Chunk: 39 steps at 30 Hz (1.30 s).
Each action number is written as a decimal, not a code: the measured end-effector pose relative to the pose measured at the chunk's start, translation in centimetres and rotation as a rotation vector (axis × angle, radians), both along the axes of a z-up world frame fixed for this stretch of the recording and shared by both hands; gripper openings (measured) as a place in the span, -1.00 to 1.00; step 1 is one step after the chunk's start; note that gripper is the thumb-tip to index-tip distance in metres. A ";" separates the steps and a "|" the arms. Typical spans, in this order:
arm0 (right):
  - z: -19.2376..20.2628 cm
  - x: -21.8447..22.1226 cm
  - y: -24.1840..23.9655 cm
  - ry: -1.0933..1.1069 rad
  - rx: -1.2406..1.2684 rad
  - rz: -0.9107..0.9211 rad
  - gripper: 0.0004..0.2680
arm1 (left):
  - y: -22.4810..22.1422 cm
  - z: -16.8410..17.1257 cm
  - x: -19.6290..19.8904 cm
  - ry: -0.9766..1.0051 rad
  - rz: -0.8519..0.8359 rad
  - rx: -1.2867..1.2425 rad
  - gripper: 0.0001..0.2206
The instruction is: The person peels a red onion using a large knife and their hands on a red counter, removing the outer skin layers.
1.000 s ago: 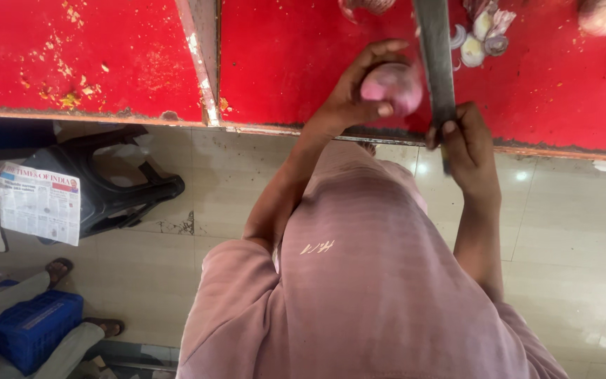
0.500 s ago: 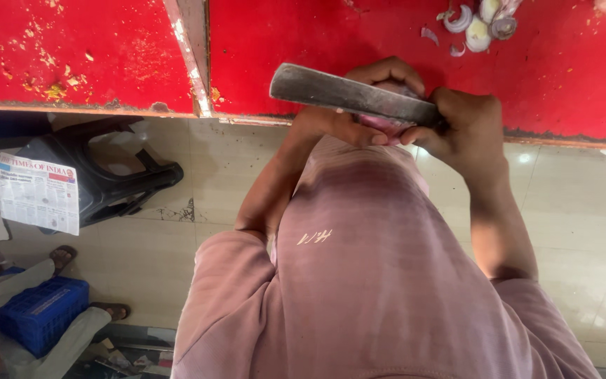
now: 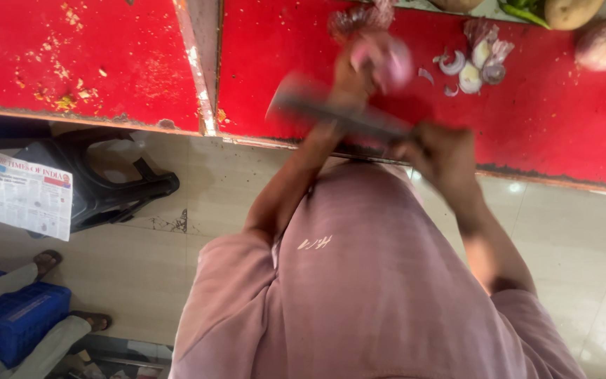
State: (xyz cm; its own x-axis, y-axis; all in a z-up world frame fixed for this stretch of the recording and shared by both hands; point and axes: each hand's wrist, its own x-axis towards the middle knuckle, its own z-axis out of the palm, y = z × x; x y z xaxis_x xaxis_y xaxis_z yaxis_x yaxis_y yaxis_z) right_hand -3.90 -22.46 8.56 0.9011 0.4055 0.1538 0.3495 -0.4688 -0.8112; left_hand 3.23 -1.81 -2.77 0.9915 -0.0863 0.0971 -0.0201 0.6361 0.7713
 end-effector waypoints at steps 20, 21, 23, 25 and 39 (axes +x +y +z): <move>1.3 7.6 0.0 -0.222 -0.172 0.068 -0.45 | 0.1 2.1 -0.6 -0.042 -0.244 0.086 -0.56; 1.6 7.4 -0.1 -0.218 -0.172 0.066 -0.45 | 0.4 2.4 -0.4 -0.200 -0.169 0.193 -0.58; 2.1 6.8 -0.3 -0.233 -0.170 0.118 -0.47 | 0.5 3.0 -0.5 -0.352 -0.099 0.298 -0.61; 2.1 5.9 0.0 -0.278 -0.211 0.118 -0.50 | 0.3 3.6 -0.1 -0.406 0.002 0.403 -0.64; 1.2 5.0 -4.3 -0.273 0.009 -0.132 -0.48 | -1.0 1.2 -1.0 -0.210 0.180 0.274 -0.71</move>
